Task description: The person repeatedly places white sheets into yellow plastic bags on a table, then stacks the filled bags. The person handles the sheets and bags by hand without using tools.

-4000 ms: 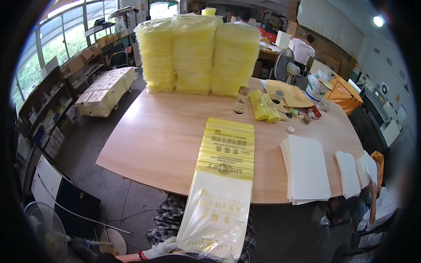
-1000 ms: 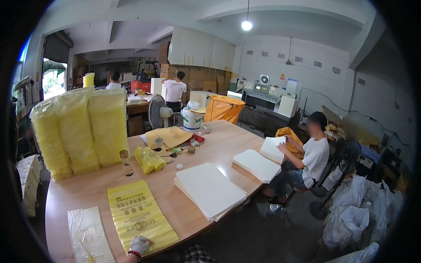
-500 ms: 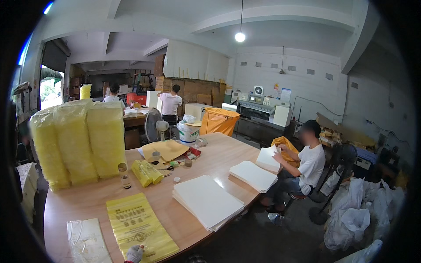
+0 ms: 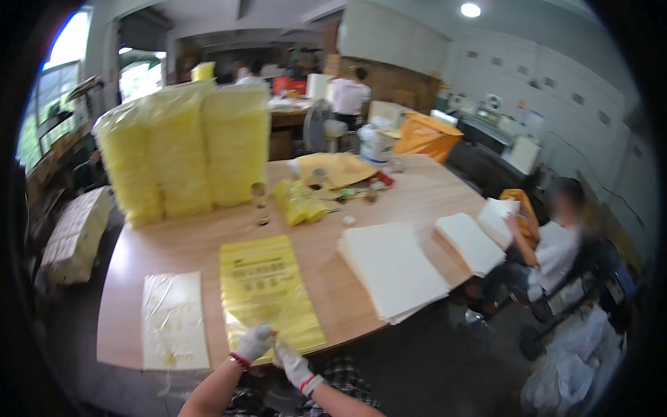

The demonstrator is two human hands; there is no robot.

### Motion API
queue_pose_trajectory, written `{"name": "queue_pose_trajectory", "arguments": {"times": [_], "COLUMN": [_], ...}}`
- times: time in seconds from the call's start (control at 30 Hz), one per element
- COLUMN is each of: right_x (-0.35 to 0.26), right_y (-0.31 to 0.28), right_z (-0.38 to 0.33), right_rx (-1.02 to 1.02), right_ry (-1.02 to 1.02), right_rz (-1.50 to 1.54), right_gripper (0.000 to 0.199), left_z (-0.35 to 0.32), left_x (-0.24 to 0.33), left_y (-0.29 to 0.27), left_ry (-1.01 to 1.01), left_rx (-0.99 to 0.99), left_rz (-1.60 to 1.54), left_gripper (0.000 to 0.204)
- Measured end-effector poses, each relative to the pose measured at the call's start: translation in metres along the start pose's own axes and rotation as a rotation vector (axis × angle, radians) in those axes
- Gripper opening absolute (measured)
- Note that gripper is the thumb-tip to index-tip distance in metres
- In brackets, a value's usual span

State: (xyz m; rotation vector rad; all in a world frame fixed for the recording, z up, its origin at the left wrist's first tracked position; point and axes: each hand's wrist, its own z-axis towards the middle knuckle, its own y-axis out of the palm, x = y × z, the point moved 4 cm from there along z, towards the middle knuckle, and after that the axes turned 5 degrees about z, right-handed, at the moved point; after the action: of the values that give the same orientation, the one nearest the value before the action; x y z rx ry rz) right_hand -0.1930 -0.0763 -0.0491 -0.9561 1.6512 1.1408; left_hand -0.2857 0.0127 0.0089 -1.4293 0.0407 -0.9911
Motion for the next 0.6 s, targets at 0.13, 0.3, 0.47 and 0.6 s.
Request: {"name": "queue_pose_trajectory", "arguments": {"times": [0.13,0.3,0.47,0.6], "right_x": [-0.045,-0.053,-0.038,-0.058], "right_y": [-0.005,-0.099,-0.042,-0.014], "right_z": [0.030,0.049,0.054,0.053], "right_rx": [0.192,0.222,0.070,0.072], "right_ry": [-0.373,0.079,-0.072,-0.075], "right_rz": [-0.827,-0.970,-0.060,-0.757], "right_gripper": [0.041,0.034,0.027,0.025], "left_z": [0.021,0.039,0.026,0.024], "left_x": [-0.037,-0.055,-0.001,-0.034], "left_y": [-0.005,-0.059,-0.014,-0.010], "left_ry": [-0.388,-0.406,-0.202,-0.297], "left_rx": [0.131,0.258,-0.052,-0.040], "left_rz": [-0.770,-1.191,-0.642,-0.776], "left_gripper": [0.026,0.022,0.021,0.017]}}
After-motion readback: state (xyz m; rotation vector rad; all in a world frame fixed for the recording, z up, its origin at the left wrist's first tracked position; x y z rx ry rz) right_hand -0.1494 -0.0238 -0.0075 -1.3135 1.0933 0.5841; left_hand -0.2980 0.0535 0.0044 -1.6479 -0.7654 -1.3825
